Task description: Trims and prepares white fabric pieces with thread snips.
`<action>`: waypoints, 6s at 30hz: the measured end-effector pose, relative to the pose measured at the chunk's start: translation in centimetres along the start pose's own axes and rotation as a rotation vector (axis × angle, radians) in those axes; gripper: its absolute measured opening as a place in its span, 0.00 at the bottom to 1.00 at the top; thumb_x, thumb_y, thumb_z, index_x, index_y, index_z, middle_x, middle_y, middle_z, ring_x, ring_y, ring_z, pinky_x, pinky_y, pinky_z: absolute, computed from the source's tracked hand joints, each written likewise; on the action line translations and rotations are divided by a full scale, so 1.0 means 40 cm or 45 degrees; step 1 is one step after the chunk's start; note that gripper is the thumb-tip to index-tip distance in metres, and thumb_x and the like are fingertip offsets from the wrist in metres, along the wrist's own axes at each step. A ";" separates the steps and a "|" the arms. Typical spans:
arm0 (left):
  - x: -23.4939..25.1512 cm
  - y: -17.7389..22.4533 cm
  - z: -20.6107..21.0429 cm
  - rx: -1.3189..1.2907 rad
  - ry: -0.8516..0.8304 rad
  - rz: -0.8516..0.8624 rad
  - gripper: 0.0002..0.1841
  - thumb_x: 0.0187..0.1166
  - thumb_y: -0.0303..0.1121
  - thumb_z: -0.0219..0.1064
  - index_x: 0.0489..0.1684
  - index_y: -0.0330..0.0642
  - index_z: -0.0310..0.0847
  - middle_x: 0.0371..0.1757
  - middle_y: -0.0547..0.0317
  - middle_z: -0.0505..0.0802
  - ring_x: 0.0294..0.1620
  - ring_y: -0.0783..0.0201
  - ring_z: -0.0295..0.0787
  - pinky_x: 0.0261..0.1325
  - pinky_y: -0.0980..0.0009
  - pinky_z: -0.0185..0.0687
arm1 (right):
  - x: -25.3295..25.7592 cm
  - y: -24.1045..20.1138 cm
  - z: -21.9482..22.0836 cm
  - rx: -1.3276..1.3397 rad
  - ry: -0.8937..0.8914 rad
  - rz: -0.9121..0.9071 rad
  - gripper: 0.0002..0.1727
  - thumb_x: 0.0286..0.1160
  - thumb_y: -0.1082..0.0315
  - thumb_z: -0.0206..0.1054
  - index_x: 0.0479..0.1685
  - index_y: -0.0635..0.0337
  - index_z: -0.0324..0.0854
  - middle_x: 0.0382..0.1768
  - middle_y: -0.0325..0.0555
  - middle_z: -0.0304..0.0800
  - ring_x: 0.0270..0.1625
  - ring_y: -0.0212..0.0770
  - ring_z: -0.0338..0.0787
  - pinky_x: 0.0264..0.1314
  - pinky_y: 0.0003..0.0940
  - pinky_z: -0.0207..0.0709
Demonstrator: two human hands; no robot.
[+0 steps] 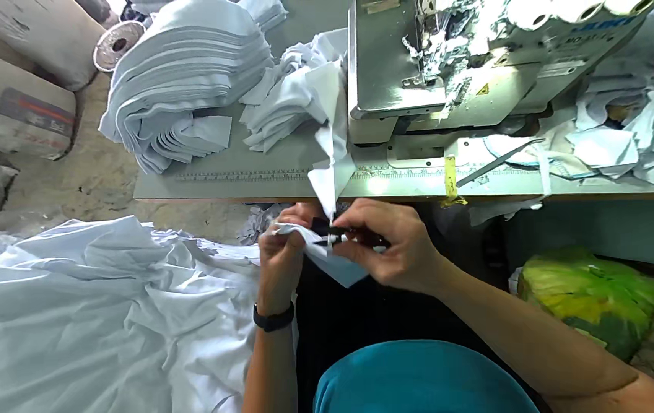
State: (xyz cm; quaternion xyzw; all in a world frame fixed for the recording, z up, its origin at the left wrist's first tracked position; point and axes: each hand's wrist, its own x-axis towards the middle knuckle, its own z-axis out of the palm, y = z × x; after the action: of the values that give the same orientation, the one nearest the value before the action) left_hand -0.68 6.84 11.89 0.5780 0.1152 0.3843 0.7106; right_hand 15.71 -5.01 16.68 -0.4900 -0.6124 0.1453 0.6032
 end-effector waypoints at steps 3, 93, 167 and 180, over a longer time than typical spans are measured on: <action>0.034 -0.025 0.020 -0.161 -0.203 -0.182 0.04 0.73 0.44 0.76 0.40 0.65 0.95 0.70 0.75 0.89 0.70 0.74 0.83 0.69 0.72 0.81 | -0.050 -0.019 0.001 -0.019 0.021 0.040 0.10 0.75 0.69 0.73 0.45 0.68 0.86 0.36 0.42 0.86 0.34 0.22 0.82 0.36 0.13 0.78; 0.012 -0.012 0.018 -0.455 -0.315 -0.358 0.53 0.63 0.35 0.84 0.93 0.69 0.53 0.87 0.63 0.73 0.70 0.65 0.84 0.63 0.70 0.87 | -0.066 0.027 -0.074 -0.371 0.097 0.198 0.10 0.74 0.67 0.72 0.45 0.66 0.87 0.34 0.40 0.84 0.34 0.23 0.80 0.38 0.13 0.76; -0.041 -0.002 0.019 -0.116 -0.149 -0.236 0.11 0.72 0.38 0.78 0.50 0.60 0.93 0.49 0.76 0.95 0.47 0.80 0.92 0.51 0.76 0.90 | -0.058 0.003 -0.065 0.108 0.018 0.227 0.07 0.76 0.72 0.71 0.45 0.67 0.86 0.35 0.35 0.87 0.33 0.18 0.83 0.36 0.12 0.81; -0.094 -0.003 0.015 0.262 0.065 -0.246 0.10 0.73 0.32 0.77 0.49 0.59 0.92 0.45 0.74 0.97 0.43 0.77 0.94 0.50 0.73 0.92 | -0.060 0.046 -0.026 -0.382 0.077 0.153 0.09 0.80 0.71 0.67 0.43 0.70 0.88 0.33 0.45 0.87 0.37 0.25 0.85 0.45 0.14 0.79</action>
State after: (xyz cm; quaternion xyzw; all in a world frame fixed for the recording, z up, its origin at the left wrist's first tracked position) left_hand -2.80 3.86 10.89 0.6240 0.2271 0.3150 0.6781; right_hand 16.92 -6.43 14.09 -0.6145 -0.5784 0.0732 0.5314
